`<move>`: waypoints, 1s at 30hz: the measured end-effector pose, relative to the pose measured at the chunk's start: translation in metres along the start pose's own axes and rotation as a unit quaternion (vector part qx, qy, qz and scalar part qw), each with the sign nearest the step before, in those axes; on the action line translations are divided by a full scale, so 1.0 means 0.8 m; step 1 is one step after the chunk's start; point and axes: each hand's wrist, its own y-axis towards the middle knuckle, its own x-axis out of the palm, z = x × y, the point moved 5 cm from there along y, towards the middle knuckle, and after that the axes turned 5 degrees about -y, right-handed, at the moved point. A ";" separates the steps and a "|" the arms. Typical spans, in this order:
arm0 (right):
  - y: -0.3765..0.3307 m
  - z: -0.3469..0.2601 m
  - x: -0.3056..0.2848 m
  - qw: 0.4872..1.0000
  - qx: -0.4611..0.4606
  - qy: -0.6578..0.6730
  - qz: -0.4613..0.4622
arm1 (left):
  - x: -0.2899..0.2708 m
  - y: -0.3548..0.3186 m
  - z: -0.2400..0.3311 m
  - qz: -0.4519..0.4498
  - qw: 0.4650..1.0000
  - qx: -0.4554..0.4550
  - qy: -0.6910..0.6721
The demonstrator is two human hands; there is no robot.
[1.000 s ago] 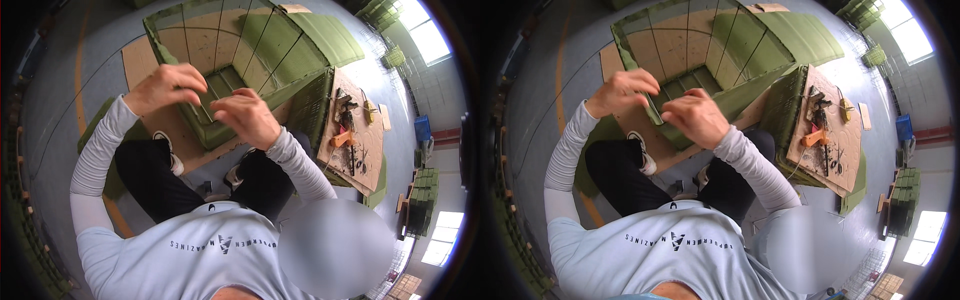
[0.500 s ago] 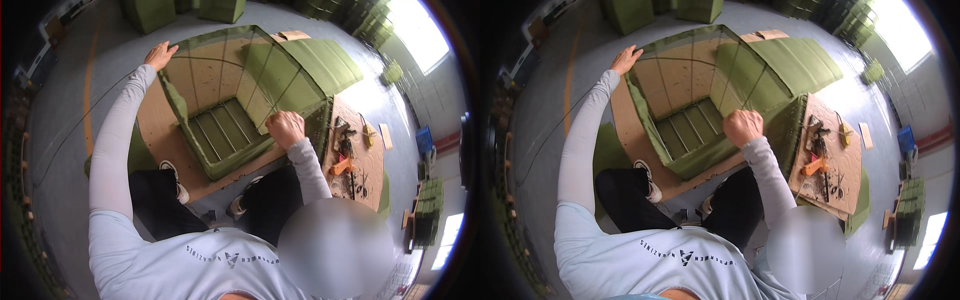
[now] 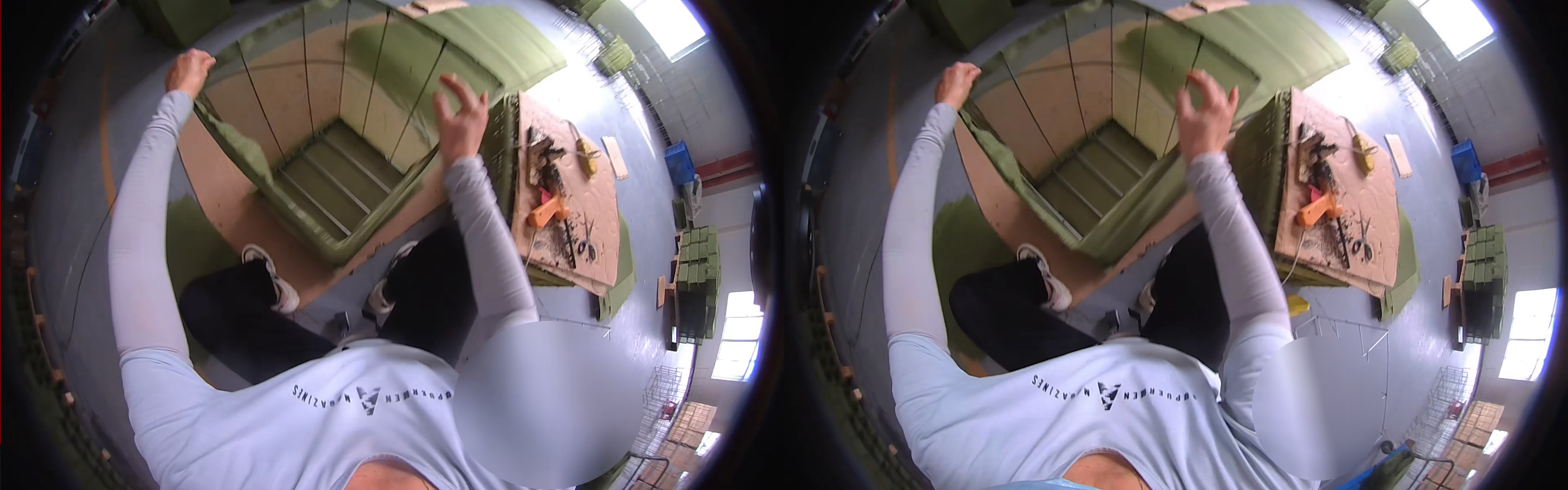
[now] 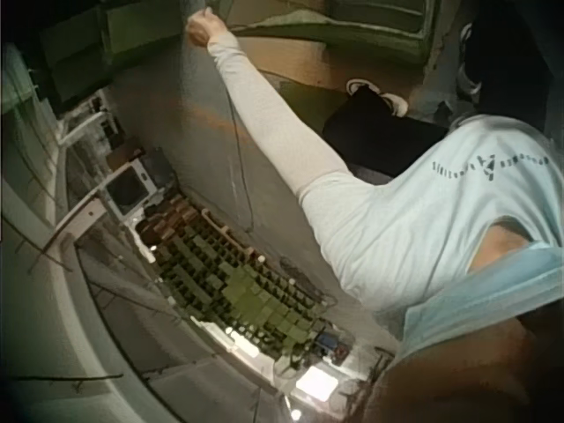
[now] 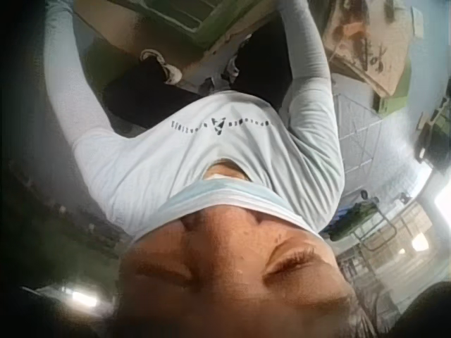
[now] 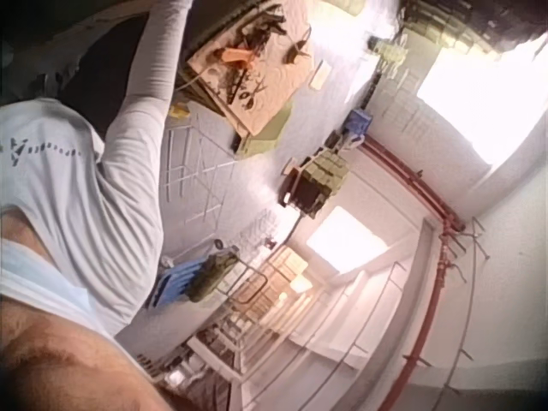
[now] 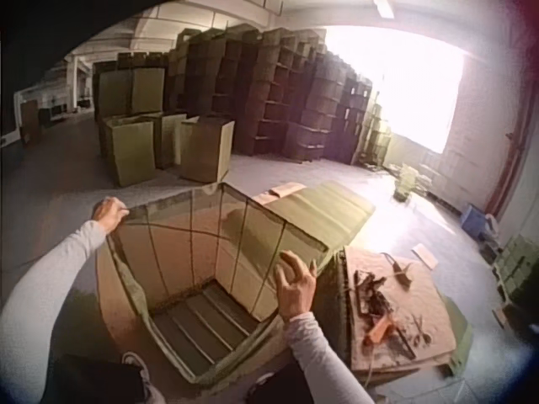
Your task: Assembling a wire-frame fabric storage bin using a hot glue gun.
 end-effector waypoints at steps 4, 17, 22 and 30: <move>0.059 0.034 0.028 0.991 0.017 0.103 -0.081 | -0.041 -0.067 -0.022 -0.009 1.000 -0.018 -0.023; 0.044 -0.003 0.084 0.769 -0.157 -0.444 -0.433 | -0.069 -0.166 0.000 -0.049 0.995 -0.050 0.066; -0.035 -0.132 -0.052 0.971 -0.107 0.105 -0.185 | -0.174 -0.261 0.180 0.155 0.925 0.310 -0.156; -0.142 -0.188 -0.058 0.912 -0.248 -0.117 -0.303 | -0.091 -0.293 0.260 -0.054 0.922 0.340 -0.176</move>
